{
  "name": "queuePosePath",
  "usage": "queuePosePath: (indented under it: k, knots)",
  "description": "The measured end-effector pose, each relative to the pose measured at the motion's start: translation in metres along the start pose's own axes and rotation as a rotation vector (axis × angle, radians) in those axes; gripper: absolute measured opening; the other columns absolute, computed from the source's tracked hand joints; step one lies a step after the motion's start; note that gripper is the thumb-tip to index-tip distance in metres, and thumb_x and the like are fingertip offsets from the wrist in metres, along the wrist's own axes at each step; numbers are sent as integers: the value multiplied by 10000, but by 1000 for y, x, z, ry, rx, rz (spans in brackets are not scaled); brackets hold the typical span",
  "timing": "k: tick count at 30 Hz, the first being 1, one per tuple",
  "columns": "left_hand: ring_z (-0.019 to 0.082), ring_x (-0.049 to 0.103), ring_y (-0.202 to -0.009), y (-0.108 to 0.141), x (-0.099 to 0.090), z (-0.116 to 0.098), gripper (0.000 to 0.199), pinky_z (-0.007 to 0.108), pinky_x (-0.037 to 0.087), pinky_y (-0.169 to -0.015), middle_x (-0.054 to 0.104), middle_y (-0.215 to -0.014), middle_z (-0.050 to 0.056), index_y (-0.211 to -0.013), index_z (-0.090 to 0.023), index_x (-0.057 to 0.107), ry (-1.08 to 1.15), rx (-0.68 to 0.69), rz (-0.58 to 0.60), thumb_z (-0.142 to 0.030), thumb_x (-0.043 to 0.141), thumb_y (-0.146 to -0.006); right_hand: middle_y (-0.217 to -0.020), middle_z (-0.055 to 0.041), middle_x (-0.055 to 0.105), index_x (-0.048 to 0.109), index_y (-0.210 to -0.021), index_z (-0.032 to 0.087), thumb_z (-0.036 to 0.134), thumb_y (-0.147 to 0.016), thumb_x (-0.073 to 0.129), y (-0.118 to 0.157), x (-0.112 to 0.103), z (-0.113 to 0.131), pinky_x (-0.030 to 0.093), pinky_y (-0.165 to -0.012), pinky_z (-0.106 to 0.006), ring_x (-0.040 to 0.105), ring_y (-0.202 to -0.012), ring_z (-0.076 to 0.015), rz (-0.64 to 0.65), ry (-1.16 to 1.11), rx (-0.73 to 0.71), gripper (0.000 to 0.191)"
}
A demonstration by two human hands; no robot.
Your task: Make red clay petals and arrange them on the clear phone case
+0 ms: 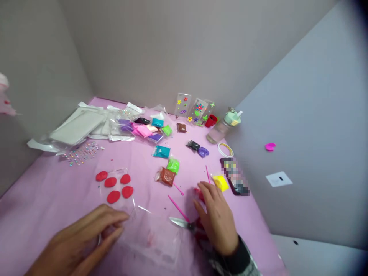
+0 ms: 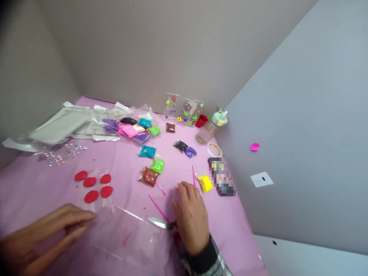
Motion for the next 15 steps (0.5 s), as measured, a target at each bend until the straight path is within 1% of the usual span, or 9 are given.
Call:
queuePosePath:
  k: [1,2,4,5,7,9,10,12,15]
  knots:
    - [187,741,-860,3,13,-13,211,200,591,-758,773,-981,-60,-1052,-404,730,16,64,53,-309,683,-870,-1245,-175,648,621,-1195,160,236,-965,522,0,2,-13,503,-967,-508,587,-1170,-334,6,9,37,261]
    - [176,737,-848,4,25,-25,216,185,582,-740,768,-969,-45,-1074,-390,717,39,104,105,-296,663,-886,-1181,-170,673,646,-1120,166,239,-961,521,0,5,-23,516,-936,-505,608,-1126,-335,25,2,66,216]
    - [155,729,-836,5,39,-47,212,165,566,-748,759,-942,-34,-1069,-367,708,100,165,129,-244,614,-924,-1019,-143,707,660,-992,175,245,-970,509,3,6,-29,550,-838,-455,659,-985,-308,58,-36,105,167]
    - [144,722,-818,4,40,-57,195,155,556,-742,752,-916,-33,-1038,-353,709,134,184,99,-228,602,-933,-966,-122,710,654,-979,179,253,-982,505,5,3,-25,562,-793,-414,673,-917,-281,60,-52,105,167]
    - [132,710,-823,4,40,-73,174,149,541,-771,738,-904,-33,-996,-328,703,182,210,32,-200,599,-942,-991,-94,711,639,-1061,187,278,-1004,512,13,-6,-7,572,-763,-337,689,-880,-228,75,-152,93,166]
    - [134,697,-847,7,39,-87,168,165,535,-800,723,-911,-20,-993,-303,693,208,244,-23,-176,591,-953,-1079,-74,700,620,-1145,210,286,-1016,528,24,-13,21,570,-795,-273,692,-934,-187,128,-389,72,175]
    - [138,691,-864,10,40,-93,176,178,535,-812,715,-923,-9,-1010,-292,688,210,265,-39,-162,579,-960,-1095,-69,694,621,-1148,217,276,-1013,541,30,-17,37,564,-827,-265,687,-967,-181,149,-535,51,168]
    - [146,678,-902,19,42,-104,213,203,537,-822,698,-963,12,-1063,-279,679,179,314,-46,-134,551,-974,-1107,-63,687,623,-1157,227,223,-996,567,44,-24,67,548,-881,-269,670,-1022,-183,165,-724,-11,170]
    - [154,666,-924,36,44,-115,254,228,542,-812,678,-997,27,-1117,-272,667,60,404,-48,-110,522,-984,-1107,-66,687,619,-1165,230,146,-972,576,63,-27,97,535,-917,-287,656,-1043,-190,132,-786,-103,215]
Point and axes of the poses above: each hand's wrist, its own y-axis away from the middle knuckle, its own x-axis out of the palm, z = x × y, the point moved 8 cm from there along -y, towards the middle knuckle
